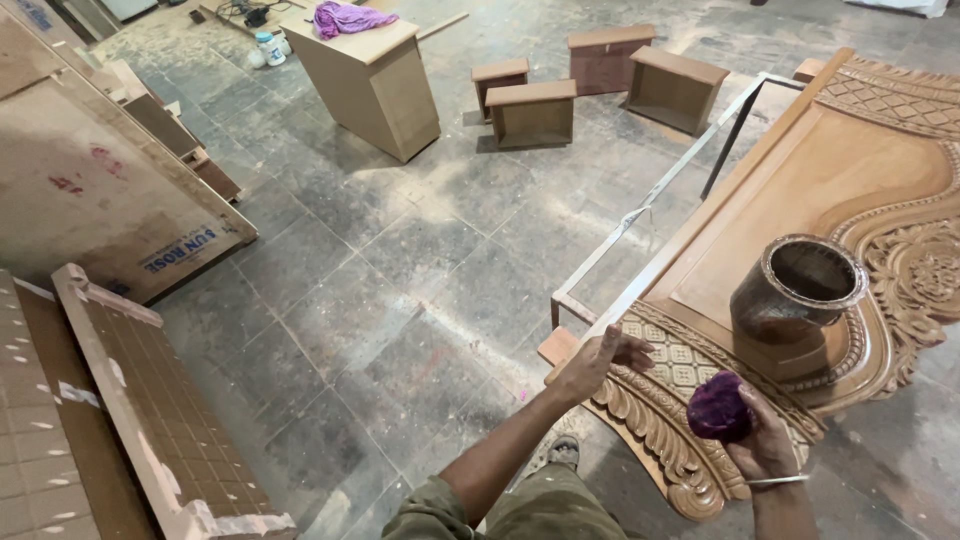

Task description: The person applies a liquid finish to a carved wooden furniture piece using a purple cloth. They repeatedly dip the cloth into a container and wipe the intricate carvings and flat surfaces of the wood. The person works methodically along the edges and detailed patterns of the furniture.

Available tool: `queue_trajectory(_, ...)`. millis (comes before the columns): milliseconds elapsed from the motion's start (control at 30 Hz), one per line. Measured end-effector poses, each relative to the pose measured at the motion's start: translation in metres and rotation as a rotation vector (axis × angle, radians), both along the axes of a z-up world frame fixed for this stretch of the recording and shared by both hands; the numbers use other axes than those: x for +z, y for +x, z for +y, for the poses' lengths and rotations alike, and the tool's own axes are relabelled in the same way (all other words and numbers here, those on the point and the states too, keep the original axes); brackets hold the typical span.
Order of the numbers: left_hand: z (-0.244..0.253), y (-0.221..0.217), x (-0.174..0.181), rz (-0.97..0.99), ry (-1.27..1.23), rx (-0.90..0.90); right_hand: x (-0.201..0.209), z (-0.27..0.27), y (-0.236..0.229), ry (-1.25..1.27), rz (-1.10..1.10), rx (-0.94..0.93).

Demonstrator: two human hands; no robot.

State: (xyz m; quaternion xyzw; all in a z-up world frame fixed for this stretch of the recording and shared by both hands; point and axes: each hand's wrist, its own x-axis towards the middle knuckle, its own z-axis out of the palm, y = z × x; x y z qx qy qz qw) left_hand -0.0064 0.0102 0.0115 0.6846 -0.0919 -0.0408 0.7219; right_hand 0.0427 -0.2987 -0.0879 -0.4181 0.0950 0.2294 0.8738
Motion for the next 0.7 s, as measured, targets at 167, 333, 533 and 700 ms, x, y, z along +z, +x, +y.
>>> queue_trajectory(167,-0.002,0.007,0.009,-0.027,0.104,0.114,0.032,0.017,-0.001,-0.030,-0.015,0.081)
queue_trajectory(333,0.002,0.004,0.017,-0.196,0.499,0.235,0.047,0.027,0.006,-0.216,-0.114,0.043)
queue_trajectory(533,-0.004,0.014,0.040,-0.211,0.792,0.238,0.062,0.036,0.021,-0.301,-0.263,0.084)
queue_trajectory(700,-0.004,0.021,0.045,-0.075,0.870,0.134,0.070,0.044,0.018,-0.290,-0.229,0.065)
